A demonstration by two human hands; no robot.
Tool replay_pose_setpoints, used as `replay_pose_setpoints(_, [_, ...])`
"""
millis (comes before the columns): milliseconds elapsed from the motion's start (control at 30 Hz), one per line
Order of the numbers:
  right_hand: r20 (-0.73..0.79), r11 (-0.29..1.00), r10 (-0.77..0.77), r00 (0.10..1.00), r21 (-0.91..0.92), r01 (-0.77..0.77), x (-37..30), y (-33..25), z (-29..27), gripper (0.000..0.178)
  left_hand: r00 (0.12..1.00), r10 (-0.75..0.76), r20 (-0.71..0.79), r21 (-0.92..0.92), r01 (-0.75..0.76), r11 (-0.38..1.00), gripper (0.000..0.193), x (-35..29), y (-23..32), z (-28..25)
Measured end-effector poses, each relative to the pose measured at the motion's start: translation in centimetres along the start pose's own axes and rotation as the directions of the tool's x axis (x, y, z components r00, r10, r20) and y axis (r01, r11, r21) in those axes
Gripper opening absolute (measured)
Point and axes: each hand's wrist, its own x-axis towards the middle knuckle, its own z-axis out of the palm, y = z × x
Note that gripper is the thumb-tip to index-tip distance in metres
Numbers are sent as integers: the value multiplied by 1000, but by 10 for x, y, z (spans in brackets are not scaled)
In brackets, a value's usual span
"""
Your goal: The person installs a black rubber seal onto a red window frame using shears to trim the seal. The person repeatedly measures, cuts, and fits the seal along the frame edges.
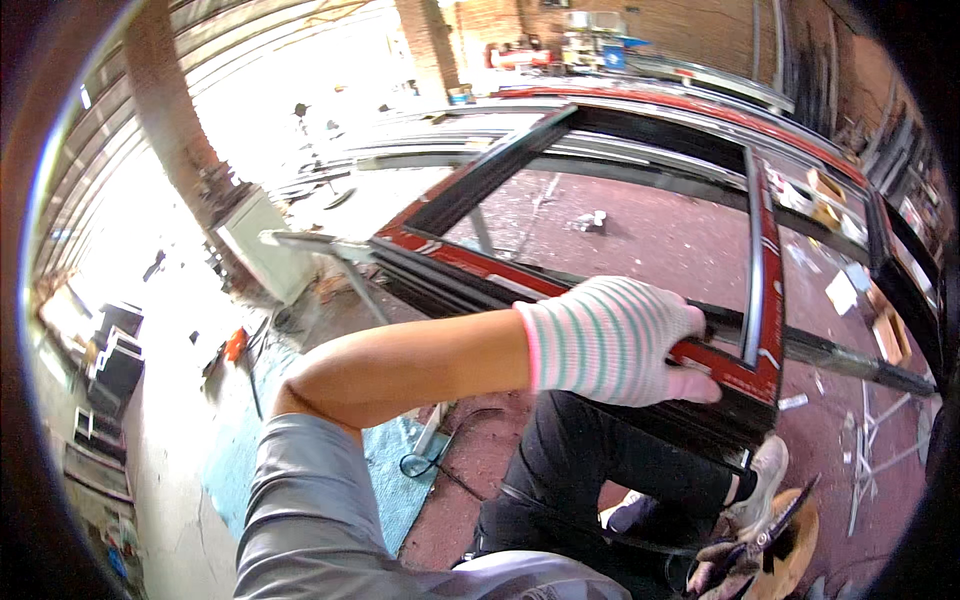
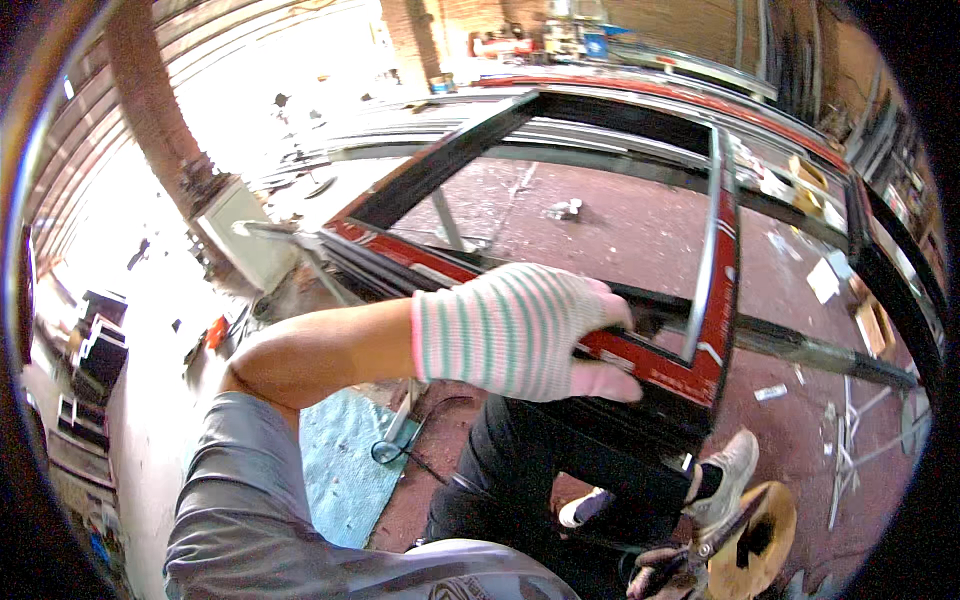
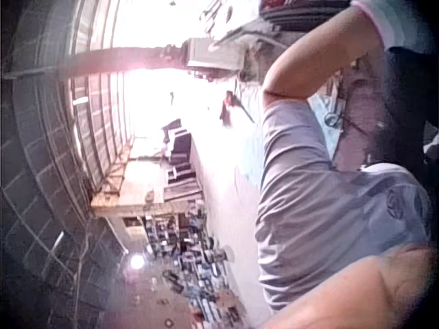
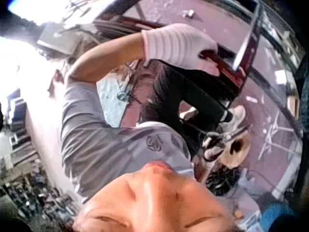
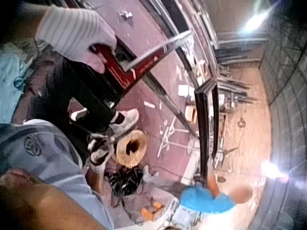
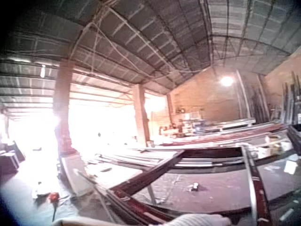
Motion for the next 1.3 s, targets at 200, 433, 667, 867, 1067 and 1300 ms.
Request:
replay_pose_setpoints(200, [-103, 996, 88, 991, -25, -91, 22, -27, 25, 81, 999, -2, -44, -19, 1, 1000, 66, -11, -10, 7])
replay_pose_setpoints(433, [-112, 986, 142, 984, 100, -131, -3, 53, -32, 83, 999, -28, -40, -20, 27, 999, 64, -24, -26, -1])
replay_pose_setpoints(667, [-460, 935, 261, 848, 340, -103, 0, 11, 15, 62, 996, -12, -88, 31, 14, 999, 50, -16, -15, 1])
replay_pose_setpoints(867, [-5, 955, 176, 984, 243, -170, -6, 3, -6, 53, 994, -101, -38, 19, 101, 995, 50, -26, -25, -7])
replay_pose_setpoints(1067, [-251, 960, 281, 926, 88, -267, 6, -22, 24, 100, 993, -26, -114, 36, 30, 999, 50, -19, -27, 2])
replay_pose_setpoints(1300, [-249, 983, 181, 951, 71, -168, 8, -18, 30, 99, 975, 167, -147, -60, -177, 982, 45, -28, -50, 1])
